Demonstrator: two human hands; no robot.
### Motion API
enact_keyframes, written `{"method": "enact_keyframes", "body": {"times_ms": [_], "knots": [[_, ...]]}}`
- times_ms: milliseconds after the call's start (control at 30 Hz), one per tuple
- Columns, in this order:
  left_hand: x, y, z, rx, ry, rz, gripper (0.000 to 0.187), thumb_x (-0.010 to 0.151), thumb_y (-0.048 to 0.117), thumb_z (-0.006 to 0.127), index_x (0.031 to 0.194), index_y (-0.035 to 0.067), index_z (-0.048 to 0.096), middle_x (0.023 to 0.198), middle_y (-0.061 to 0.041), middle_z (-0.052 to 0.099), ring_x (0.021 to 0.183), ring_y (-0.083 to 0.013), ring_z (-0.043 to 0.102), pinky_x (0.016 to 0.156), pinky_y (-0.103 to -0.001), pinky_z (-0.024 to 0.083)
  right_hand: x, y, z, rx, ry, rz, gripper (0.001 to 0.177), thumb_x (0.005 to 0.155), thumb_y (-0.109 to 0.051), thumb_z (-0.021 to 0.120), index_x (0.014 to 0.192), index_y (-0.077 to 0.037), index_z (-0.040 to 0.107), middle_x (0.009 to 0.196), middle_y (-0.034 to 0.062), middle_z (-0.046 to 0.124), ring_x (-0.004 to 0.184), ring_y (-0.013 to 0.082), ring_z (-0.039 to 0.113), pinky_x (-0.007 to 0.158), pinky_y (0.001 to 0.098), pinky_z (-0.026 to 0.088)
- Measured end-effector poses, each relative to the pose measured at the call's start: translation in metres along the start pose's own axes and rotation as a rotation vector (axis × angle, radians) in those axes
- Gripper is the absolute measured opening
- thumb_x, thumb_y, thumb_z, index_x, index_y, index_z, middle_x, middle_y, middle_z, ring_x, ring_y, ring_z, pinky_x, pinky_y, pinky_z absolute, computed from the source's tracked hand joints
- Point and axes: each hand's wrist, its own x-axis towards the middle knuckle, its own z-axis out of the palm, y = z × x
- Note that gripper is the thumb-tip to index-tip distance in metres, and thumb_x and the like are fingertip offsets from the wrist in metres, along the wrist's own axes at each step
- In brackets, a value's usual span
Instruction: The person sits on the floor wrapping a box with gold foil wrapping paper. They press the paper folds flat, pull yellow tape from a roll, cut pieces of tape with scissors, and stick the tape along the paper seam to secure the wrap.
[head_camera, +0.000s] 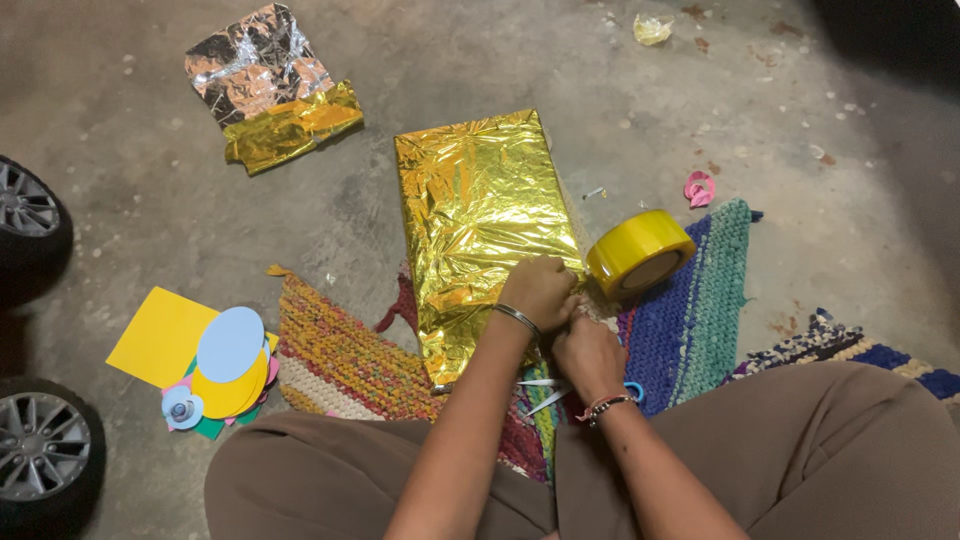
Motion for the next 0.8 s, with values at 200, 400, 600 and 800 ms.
{"method": "enact_keyframes", "body": {"times_ms": [200, 400, 600, 800], "knots": [[0.007, 0.000, 0.011, 0.208, -0.056, 0.177, 0.017, 0.083, 0.026, 0.067, 0.087, 0.013, 0.076, 0.092, -0.010, 0.070, 0.096, -0.0284, 0.068, 0.083, -0.046, 0.051, -0.002, 0.005, -0.002, -0.048, -0.070, -0.022, 0.037, 0.085, -0.024, 0.059, 0.115, -0.007, 0.070, 0.108, 0.0281, 0.071, 0.104, 0.0476, 0.067, 0.095, 0.0559, 0.052], [0.016, -0.004, 0.010, 0.145, -0.204, 0.118, 0.019, 0.074, 0.024, 0.071, 0.080, 0.006, 0.075, 0.094, -0.016, 0.071, 0.095, -0.0343, 0.069, 0.084, -0.046, 0.055, -0.007, -0.002, -0.009, -0.088, -0.071, -0.059, 0.040, 0.088, -0.027, 0.058, 0.123, -0.009, 0.065, 0.104, 0.0291, 0.071, 0.101, 0.0475, 0.068, 0.093, 0.0562, 0.052], [0.017, -0.022, 0.018, 0.034, -0.065, 0.073, 0.010, 0.082, 0.008, 0.066, 0.081, 0.002, 0.074, 0.089, -0.021, 0.072, 0.090, -0.0390, 0.069, 0.083, -0.047, 0.056, -0.002, 0.006, -0.004, 0.185, 0.044, -0.042, 0.041, 0.091, -0.030, 0.060, 0.130, -0.019, 0.068, 0.109, 0.0204, 0.073, 0.104, 0.0419, 0.069, 0.094, 0.0507, 0.053], [0.022, -0.031, 0.031, -0.119, -0.022, -0.045, 0.010, 0.080, 0.007, 0.066, 0.083, 0.002, 0.075, 0.089, -0.023, 0.071, 0.089, -0.0408, 0.068, 0.083, -0.049, 0.055, 0.021, 0.023, 0.011, 0.395, 0.163, -0.054, 0.048, 0.089, -0.024, 0.065, 0.137, -0.018, 0.062, 0.121, 0.0206, 0.071, 0.112, 0.0389, 0.069, 0.096, 0.0451, 0.054]]}}
